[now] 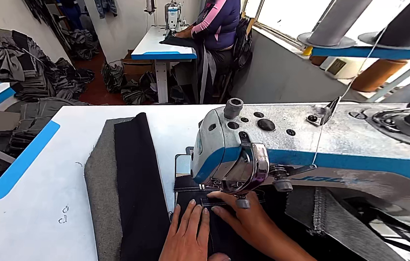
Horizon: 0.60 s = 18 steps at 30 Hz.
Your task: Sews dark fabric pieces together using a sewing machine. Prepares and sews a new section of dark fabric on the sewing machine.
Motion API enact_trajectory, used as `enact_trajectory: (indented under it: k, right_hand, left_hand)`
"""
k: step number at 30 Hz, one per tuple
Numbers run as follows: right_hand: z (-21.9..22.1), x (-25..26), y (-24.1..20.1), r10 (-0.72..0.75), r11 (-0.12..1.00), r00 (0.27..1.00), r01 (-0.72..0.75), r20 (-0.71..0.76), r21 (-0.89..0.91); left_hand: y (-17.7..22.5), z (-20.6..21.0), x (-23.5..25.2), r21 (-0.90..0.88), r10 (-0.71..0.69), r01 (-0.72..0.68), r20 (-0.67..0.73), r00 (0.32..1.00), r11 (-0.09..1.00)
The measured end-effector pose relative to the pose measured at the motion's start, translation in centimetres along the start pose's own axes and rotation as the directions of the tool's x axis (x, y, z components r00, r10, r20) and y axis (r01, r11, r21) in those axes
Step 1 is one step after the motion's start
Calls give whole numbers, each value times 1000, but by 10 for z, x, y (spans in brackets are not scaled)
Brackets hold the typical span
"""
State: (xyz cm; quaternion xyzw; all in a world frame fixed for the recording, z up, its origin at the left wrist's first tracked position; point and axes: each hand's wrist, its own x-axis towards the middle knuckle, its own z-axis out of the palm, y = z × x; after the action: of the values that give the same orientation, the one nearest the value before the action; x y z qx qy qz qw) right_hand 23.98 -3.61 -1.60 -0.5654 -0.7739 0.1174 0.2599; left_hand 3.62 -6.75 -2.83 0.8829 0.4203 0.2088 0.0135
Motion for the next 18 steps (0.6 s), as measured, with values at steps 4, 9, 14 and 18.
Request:
enact_trajectory:
  k: [4,9,14,18]
  right_hand:
    - [-10,22,-1,165,967,963,-200,212,155]
    - [-25,34,-20,316,932,844,-362,433,27]
    - [-19,33,-23,327,930,869,-365,372,34]
    - [-7,27,-20,299,945,924,-321,237,60]
  left_hand:
    - [3,-2,3,29,-17,16,43,999,999]
    - [7,-8,5,68,-22,14,118,993,998]
    - [9,-9,6,75,-32,22,133,991,997]
    - [8,-7,5,79,-24,14,126,992,997]
